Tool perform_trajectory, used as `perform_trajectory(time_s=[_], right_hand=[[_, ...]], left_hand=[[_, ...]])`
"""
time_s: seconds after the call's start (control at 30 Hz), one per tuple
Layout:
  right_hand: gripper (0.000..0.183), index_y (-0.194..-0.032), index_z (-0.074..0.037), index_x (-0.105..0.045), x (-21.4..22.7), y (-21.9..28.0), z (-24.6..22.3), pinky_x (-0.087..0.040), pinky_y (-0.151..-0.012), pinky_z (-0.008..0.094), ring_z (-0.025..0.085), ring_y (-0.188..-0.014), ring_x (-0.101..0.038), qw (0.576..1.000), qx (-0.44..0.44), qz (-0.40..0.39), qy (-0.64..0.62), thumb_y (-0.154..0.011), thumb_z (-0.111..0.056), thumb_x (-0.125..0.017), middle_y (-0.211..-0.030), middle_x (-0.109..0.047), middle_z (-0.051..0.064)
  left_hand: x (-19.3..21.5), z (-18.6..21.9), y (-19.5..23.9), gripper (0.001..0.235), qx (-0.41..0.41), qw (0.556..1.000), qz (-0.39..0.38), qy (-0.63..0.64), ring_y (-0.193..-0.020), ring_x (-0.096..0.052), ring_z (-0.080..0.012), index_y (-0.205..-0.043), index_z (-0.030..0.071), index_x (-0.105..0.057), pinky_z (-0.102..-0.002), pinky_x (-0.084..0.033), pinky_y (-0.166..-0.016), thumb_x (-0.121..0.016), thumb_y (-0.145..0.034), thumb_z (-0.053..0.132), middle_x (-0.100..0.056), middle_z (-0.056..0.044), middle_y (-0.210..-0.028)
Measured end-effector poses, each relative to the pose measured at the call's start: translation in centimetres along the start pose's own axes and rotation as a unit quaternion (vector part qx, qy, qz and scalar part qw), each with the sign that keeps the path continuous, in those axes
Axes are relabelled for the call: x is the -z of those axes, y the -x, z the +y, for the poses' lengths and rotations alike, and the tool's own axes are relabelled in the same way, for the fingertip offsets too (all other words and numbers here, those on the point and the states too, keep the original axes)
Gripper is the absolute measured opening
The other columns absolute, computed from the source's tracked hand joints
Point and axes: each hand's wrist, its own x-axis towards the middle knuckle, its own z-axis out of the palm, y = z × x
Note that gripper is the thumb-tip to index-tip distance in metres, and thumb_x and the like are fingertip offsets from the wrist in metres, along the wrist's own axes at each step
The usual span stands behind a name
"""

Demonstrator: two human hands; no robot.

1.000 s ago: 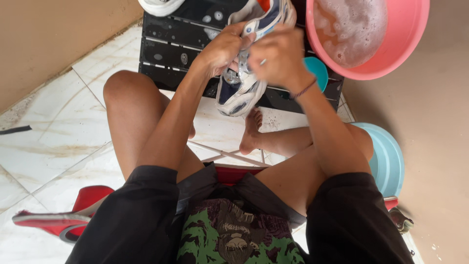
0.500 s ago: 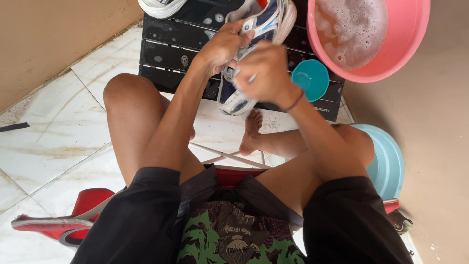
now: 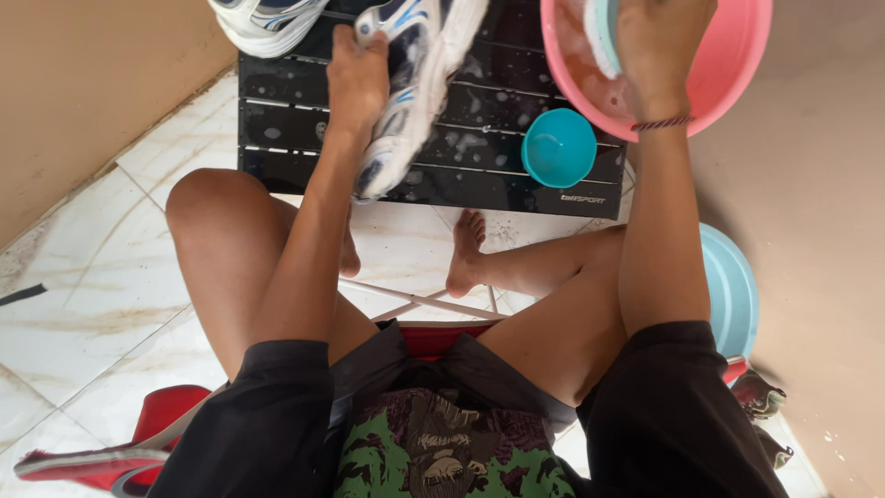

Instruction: The person scrubs a white and blue sneaker with a light blue brush, repeatedly dipping the brush into a pink basin of soapy water. The person holds the shoe with the left hand and scrubs various parts of the upper and sole with the right hand.

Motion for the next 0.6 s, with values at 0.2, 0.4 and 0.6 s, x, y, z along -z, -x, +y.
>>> perform_trajectory(time_s=[0.2, 0.4, 0.6], right_hand=[[0.038, -0.111, -0.01, -0.059, 0.7, -1.1, 8.8, -0.046, -0.074, 0.046, 0.028, -0.096, -0.056, 0.974, -0.177, -0.089, 0.113, -0.111, -0.023, -0.094, -0.112, -0.051, 0.01], [0.024, -0.124, -0.009, -0.083, 1.9, -1.3, 4.8, -0.06, -0.076, 0.038, 0.023, -0.1, -0.076, 0.955, -0.22, -0.199, 0.03, -0.112, -0.029, -0.087, -0.115, -0.078, 0.004], [0.022, -0.102, -0.006, -0.082, 1.1, -1.1, 8.2, -0.058, -0.074, 0.04, 0.017, -0.07, -0.073, 0.957, -0.207, -0.197, 0.051, -0.117, -0.021, -0.082, -0.076, -0.076, 0.009]], left_hand=[[0.0, 2.9, 2.4, 0.065, 0.017, 1.0, -0.01, -0.01, -0.094, -0.068, -0.0309, -0.156, 0.01, -0.041, -0.055, -0.046, -0.087, -0.051, -0.109, 0.054, -0.073, -0.01, -0.105], [0.5, 2.2, 1.2, 0.105, 0.036, 0.995, -0.083, -0.029, -0.17, -0.039, -0.0454, -0.18, 0.001, -0.017, -0.053, -0.036, -0.129, -0.05, -0.108, 0.07, -0.033, -0.029, -0.187], [3.6, 4.8, 2.3, 0.105, -0.018, 0.966, -0.197, -0.165, -0.172, -0.028, -0.0403, -0.178, 0.001, -0.022, -0.053, -0.025, -0.131, -0.05, -0.11, 0.075, -0.035, -0.02, -0.184]])
